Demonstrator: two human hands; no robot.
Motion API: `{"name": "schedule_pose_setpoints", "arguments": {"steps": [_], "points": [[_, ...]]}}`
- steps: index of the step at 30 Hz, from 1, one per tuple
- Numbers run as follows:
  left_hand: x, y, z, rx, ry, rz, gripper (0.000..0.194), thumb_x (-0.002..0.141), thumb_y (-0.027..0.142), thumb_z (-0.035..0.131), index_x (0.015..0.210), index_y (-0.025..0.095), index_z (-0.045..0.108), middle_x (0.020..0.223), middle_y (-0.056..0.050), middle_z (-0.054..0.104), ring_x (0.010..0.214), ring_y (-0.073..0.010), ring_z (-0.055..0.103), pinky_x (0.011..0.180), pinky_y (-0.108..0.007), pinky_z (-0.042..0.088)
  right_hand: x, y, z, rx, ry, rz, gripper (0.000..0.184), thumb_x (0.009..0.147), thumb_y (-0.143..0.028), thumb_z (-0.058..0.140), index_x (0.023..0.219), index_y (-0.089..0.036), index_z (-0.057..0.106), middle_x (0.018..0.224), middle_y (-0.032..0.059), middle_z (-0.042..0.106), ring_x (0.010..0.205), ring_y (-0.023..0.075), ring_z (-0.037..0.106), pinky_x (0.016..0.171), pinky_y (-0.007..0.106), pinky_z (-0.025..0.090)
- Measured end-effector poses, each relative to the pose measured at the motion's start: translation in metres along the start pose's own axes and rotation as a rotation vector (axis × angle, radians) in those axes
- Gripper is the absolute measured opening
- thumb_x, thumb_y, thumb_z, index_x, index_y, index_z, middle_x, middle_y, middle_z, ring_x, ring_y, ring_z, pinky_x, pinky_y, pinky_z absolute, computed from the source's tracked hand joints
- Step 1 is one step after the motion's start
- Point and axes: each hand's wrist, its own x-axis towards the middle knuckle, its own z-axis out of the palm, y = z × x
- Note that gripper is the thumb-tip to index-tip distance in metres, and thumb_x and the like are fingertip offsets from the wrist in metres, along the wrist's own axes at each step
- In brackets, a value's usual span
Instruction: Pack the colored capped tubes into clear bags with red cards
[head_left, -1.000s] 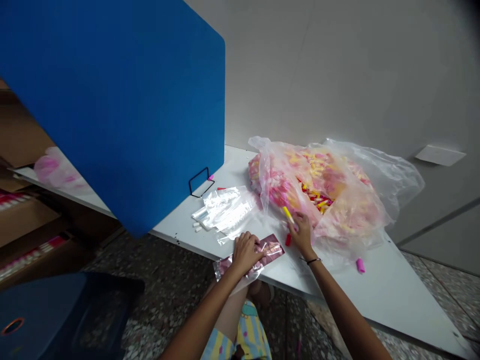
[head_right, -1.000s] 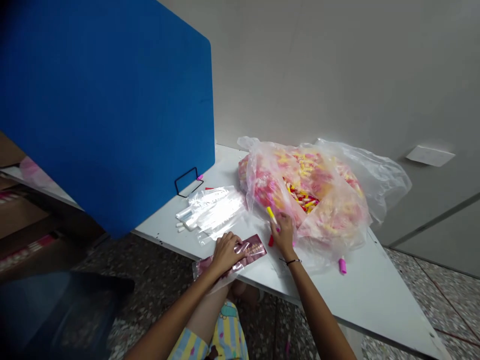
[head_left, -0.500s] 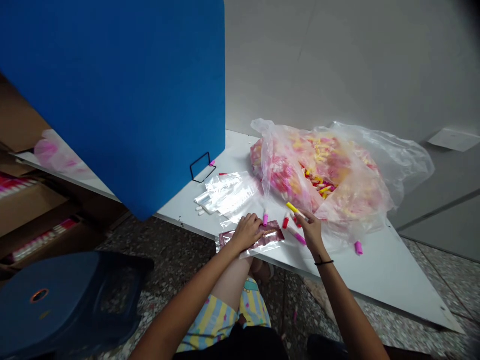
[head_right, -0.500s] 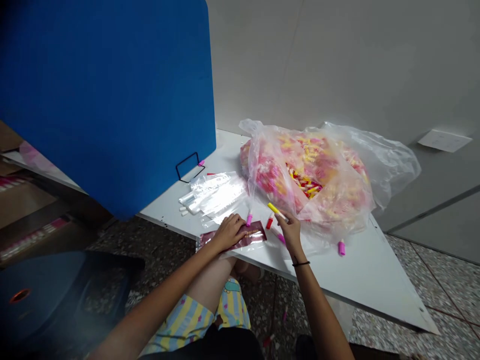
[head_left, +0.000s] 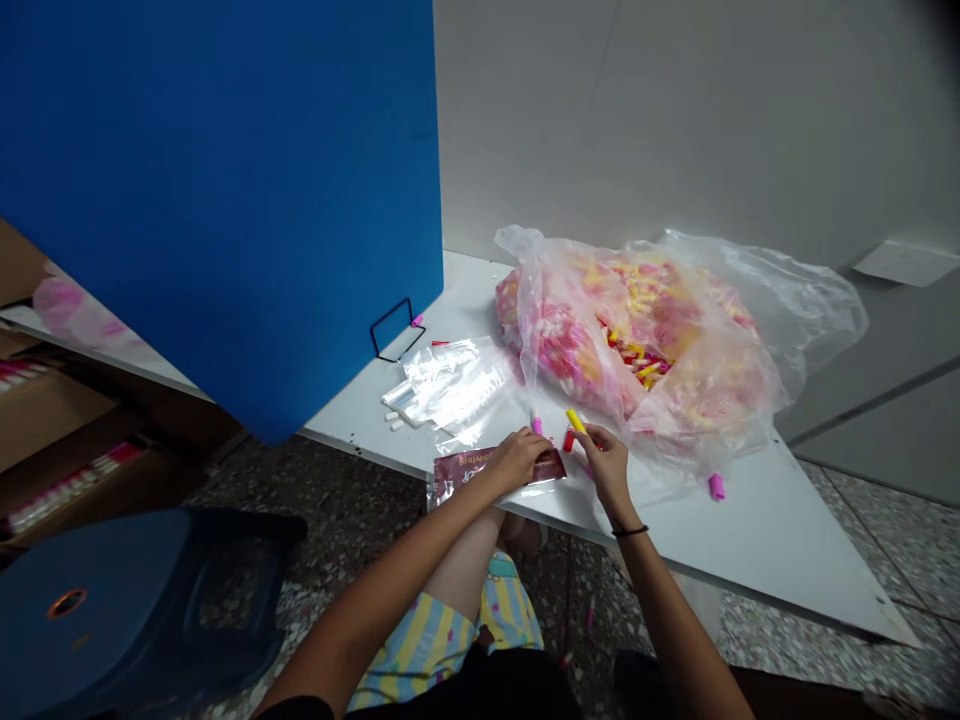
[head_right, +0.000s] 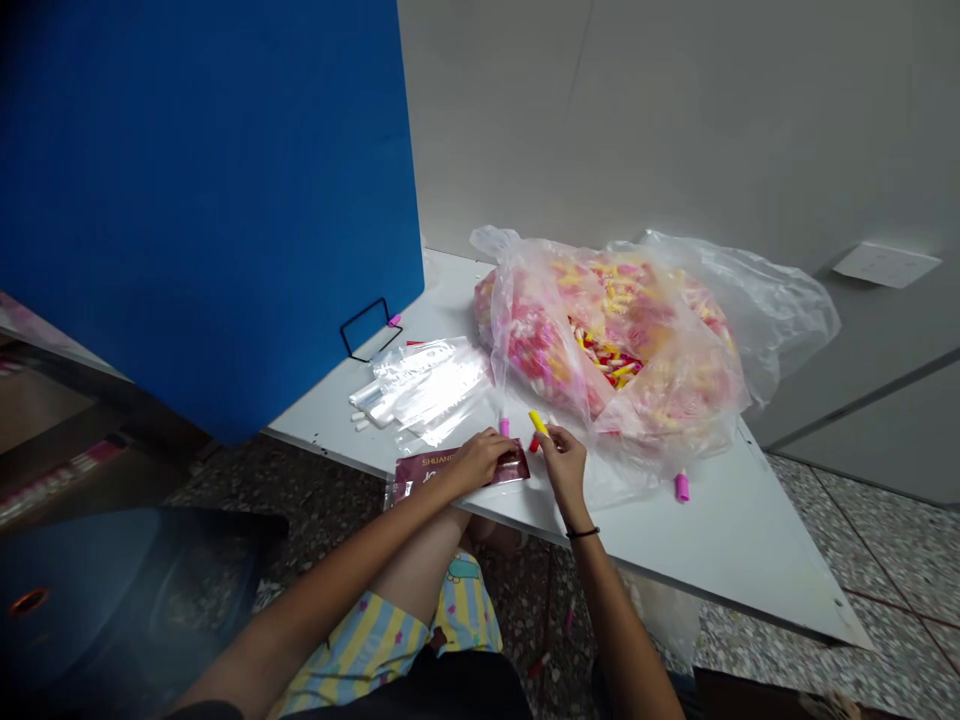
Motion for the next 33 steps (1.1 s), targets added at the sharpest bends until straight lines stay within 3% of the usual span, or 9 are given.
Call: {"name": "schedule_pose_setpoints", "arguments": {"steps": [4, 9, 15, 24, 30, 33], "points": [[0.009, -0.003, 0.002, 0.062, -0.015, 0.059, 0.034, 0.09, 0.017, 0.037, 0.118, 0.02, 0.056, 0.114, -0.005, 0.059, 0.099, -0.0206, 0.048, 0.088, -0.032, 0.039, 0.003, -0.009, 0.0, 0.114, -0.038, 0.098, 0.046, 0.062, -0.045, 0.071, 0.093, -0.017, 0.051, 0.064, 0.0003, 0.064, 0.054, 0.0125, 0.056, 0.05, 0.023, 0.042], [0.012, -0.011, 0.005, 0.113, -0.015, 0.125, 0.028, 0.09, 0.02, 0.041, 0.108, 0.02, 0.062, 0.107, -0.008, 0.057, 0.099, -0.0197, 0.048, 0.086, -0.031, 0.041, 0.009, 0.003, -0.002, 0.109, -0.144, 0.045, 0.066, 0.065, -0.045, 0.068, 0.119, -0.021, 0.038, 0.088, 0.0046, 0.065, 0.063, 0.0142, 0.062, 0.055, 0.027, 0.052], [0.014, -0.016, 0.009, 0.122, 0.011, 0.159, 0.021, 0.088, 0.018, 0.044, 0.102, 0.019, 0.06, 0.103, -0.006, 0.057, 0.093, -0.018, 0.05, 0.081, -0.029, 0.041, 0.012, 0.019, 0.0, -0.096, -0.128, -0.036, 0.054, 0.07, -0.044, 0.062, 0.115, -0.02, 0.044, 0.087, 0.0041, 0.059, 0.067, 0.0169, 0.063, 0.056, 0.031, 0.055], [0.012, -0.011, 0.008, 0.166, 0.012, 0.107, 0.011, 0.087, 0.016, 0.043, 0.093, 0.017, 0.053, 0.095, -0.008, 0.054, 0.088, -0.0189, 0.05, 0.075, -0.029, 0.041, 0.006, 0.011, 0.001, -0.19, -0.1, -0.105, 0.051, 0.073, -0.04, 0.059, 0.117, -0.019, 0.044, 0.092, 0.0063, 0.06, 0.073, 0.0176, 0.064, 0.061, 0.032, 0.054], [0.011, -0.01, 0.003, 0.075, 0.045, 0.111, 0.01, 0.088, 0.016, 0.041, 0.091, 0.017, 0.051, 0.091, -0.007, 0.056, 0.086, -0.0186, 0.05, 0.075, -0.029, 0.04, -0.002, 0.011, 0.008, -0.173, -0.187, -0.068, 0.055, 0.071, -0.036, 0.06, 0.119, -0.016, 0.041, 0.085, 0.006, 0.062, 0.07, 0.0187, 0.064, 0.061, 0.031, 0.053], [0.011, -0.009, 0.003, 0.078, 0.068, 0.102, 0.012, 0.086, 0.012, 0.04, 0.092, 0.016, 0.05, 0.09, -0.007, 0.056, 0.088, -0.0193, 0.05, 0.075, -0.03, 0.041, -0.006, 0.012, 0.013, -0.221, -0.265, -0.076, 0.04, 0.074, -0.035, 0.055, 0.108, -0.014, 0.051, 0.08, 0.0076, 0.064, 0.07, 0.0194, 0.063, 0.064, 0.032, 0.052]]}}
